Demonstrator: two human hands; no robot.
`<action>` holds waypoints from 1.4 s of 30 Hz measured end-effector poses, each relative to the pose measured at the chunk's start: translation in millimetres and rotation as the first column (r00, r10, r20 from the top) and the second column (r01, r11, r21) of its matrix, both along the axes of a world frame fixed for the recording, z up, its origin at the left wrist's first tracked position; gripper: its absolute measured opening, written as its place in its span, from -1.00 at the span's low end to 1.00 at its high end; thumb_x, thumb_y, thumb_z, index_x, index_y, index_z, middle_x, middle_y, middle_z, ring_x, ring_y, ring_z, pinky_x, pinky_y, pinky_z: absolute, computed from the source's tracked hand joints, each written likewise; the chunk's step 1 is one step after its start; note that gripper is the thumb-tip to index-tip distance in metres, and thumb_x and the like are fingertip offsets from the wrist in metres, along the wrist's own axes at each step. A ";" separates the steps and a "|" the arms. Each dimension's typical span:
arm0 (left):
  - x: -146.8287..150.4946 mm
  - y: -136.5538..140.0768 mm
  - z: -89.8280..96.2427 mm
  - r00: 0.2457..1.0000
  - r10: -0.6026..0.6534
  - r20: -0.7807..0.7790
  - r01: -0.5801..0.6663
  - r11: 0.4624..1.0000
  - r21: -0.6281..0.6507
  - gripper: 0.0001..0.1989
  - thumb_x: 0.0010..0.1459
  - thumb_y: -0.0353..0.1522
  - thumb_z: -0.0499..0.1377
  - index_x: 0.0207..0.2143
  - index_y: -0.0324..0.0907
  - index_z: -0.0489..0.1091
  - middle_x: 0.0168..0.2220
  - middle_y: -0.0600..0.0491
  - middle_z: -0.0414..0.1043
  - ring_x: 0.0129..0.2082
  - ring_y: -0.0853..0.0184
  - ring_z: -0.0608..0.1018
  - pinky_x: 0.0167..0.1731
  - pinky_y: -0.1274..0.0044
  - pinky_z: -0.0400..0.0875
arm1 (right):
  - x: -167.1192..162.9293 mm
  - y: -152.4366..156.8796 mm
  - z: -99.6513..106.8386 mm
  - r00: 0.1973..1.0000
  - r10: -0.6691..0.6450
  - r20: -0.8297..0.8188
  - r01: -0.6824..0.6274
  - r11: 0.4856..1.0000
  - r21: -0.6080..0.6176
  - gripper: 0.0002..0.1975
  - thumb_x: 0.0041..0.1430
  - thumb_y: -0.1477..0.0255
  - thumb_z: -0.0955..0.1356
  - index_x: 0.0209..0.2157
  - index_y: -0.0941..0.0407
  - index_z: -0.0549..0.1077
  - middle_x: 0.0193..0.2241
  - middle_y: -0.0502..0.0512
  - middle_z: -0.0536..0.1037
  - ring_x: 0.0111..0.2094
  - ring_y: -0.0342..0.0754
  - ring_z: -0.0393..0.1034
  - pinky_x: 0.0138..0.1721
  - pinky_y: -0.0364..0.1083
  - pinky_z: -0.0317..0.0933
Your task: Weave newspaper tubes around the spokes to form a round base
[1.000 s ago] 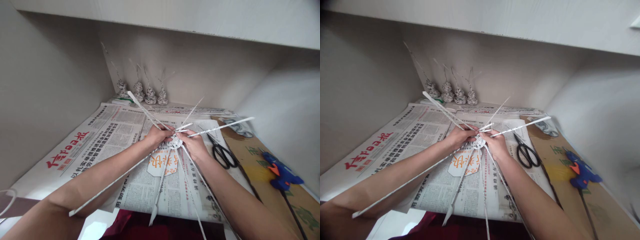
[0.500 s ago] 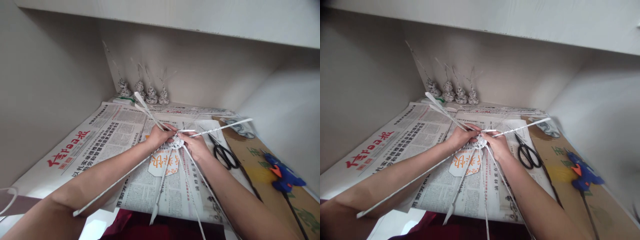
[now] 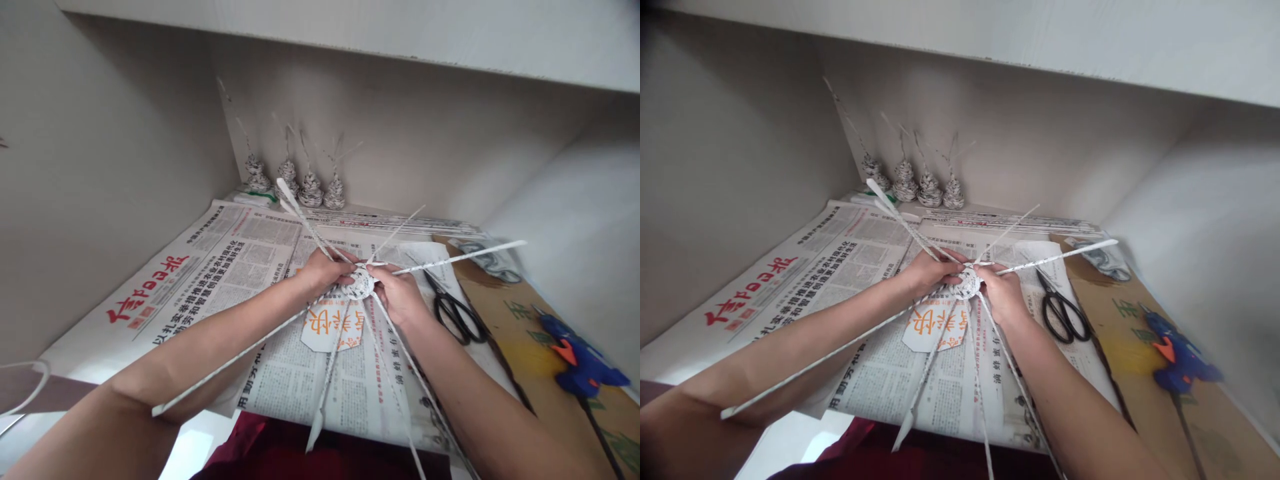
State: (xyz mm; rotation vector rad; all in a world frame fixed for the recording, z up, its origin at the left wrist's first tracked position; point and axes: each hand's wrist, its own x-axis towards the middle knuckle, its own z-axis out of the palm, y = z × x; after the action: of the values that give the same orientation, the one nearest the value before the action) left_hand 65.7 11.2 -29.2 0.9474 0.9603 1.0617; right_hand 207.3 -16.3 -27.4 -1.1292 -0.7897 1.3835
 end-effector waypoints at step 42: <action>-11.8 3.6 11.6 0.995 -0.095 0.002 0.095 0.992 -0.087 -0.86 -0.07 -0.43 0.33 -0.44 -0.35 0.49 -0.46 0.01 0.44 -0.51 0.46 0.50 -0.51 0.67 0.49 | 4.0 3.4 -16.2 0.960 -0.054 0.273 0.015 0.990 0.142 -0.79 -0.20 0.40 0.47 -0.52 0.12 0.38 -0.64 -0.08 0.43 -0.58 -0.14 0.29 -0.51 -0.13 0.16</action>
State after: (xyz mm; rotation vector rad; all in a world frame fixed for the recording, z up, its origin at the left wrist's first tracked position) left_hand 53.9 14.8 -17.7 0.9143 0.9465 0.9315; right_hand 211.4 -12.8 -43.6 -1.2356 -1.0451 1.1356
